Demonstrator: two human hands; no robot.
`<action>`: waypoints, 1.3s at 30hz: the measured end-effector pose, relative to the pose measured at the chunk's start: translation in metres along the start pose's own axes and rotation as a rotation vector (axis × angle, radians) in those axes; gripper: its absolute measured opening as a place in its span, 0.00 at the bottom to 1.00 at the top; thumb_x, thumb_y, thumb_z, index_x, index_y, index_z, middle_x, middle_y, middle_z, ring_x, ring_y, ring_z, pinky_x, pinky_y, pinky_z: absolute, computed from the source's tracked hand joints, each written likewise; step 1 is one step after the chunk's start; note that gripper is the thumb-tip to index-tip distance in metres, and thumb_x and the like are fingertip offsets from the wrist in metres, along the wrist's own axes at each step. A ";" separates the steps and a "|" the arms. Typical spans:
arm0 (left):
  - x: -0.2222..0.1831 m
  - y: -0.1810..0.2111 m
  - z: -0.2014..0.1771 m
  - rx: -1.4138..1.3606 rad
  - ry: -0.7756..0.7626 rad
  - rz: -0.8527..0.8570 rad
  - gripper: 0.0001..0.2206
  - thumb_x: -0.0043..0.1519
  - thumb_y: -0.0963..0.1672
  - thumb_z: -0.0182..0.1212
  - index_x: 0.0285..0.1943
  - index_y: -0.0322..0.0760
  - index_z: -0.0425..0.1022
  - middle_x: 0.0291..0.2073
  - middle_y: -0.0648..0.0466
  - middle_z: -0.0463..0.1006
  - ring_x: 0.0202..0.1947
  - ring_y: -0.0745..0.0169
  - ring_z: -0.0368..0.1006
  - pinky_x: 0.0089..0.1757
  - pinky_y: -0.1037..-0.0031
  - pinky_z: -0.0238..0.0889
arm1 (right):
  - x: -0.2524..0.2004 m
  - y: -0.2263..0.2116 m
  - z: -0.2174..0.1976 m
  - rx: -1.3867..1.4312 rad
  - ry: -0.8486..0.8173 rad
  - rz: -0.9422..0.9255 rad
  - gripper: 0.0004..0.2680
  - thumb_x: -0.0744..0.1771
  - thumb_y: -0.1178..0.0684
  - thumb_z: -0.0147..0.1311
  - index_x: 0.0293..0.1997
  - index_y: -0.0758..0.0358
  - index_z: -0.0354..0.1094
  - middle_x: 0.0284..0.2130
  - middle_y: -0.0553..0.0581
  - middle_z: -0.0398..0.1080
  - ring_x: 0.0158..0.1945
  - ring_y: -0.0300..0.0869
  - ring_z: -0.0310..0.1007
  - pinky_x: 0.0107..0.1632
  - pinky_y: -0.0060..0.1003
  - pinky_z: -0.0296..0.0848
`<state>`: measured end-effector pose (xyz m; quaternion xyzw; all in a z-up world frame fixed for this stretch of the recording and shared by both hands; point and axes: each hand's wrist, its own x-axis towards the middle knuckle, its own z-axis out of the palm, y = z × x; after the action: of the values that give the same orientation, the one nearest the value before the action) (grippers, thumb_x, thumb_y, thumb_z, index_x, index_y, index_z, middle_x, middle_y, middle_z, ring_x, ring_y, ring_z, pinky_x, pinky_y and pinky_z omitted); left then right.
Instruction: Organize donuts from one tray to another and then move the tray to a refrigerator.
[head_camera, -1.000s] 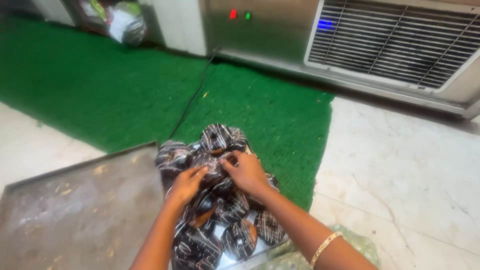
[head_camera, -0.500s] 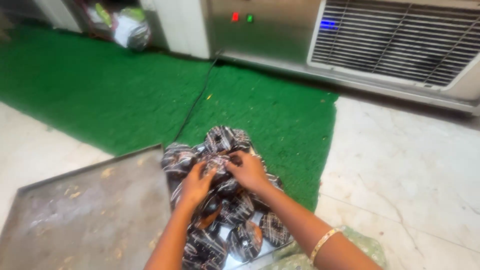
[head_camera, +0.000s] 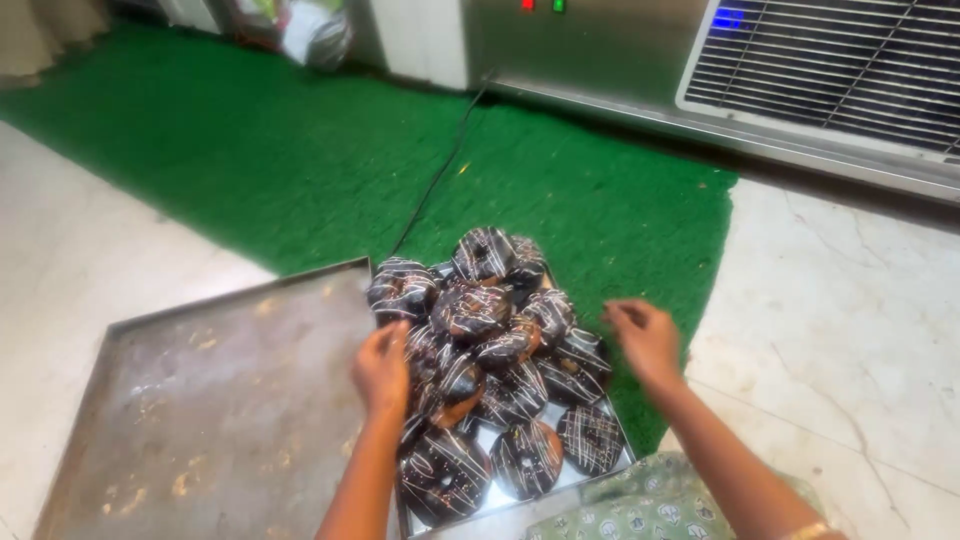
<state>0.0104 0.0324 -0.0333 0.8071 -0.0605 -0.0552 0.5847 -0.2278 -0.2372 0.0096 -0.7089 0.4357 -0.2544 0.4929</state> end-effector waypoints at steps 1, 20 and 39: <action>-0.002 -0.006 -0.005 0.000 0.001 0.000 0.25 0.57 0.56 0.61 0.51 0.35 0.82 0.48 0.45 0.84 0.51 0.50 0.80 0.55 0.64 0.68 | 0.003 0.016 -0.005 0.000 -0.001 -0.001 0.11 0.69 0.49 0.53 0.52 0.62 0.76 0.42 0.58 0.81 0.39 0.42 0.78 0.41 0.39 0.74; 0.004 -0.035 -0.027 0.692 0.007 -0.243 0.16 0.55 0.45 0.69 0.52 0.50 0.85 0.47 0.51 0.84 0.48 0.48 0.80 0.53 0.63 0.70 | 0.037 0.124 0.012 0.108 -0.249 0.231 0.10 0.68 0.62 0.50 0.52 0.64 0.75 0.37 0.57 0.80 0.31 0.40 0.79 0.36 0.36 0.80; 0.021 -0.048 -0.042 0.678 -0.160 -0.016 0.17 0.49 0.43 0.75 0.48 0.36 0.84 0.41 0.47 0.85 0.45 0.51 0.82 0.49 0.65 0.73 | 0.122 0.093 0.025 -0.394 -0.571 0.116 0.08 0.61 0.57 0.68 0.42 0.57 0.82 0.37 0.57 0.83 0.37 0.43 0.82 0.48 0.38 0.80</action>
<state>0.0398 0.0829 -0.0666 0.9491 -0.1146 -0.0995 0.2760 -0.1824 -0.3439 -0.0941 -0.8070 0.3606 0.0716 0.4621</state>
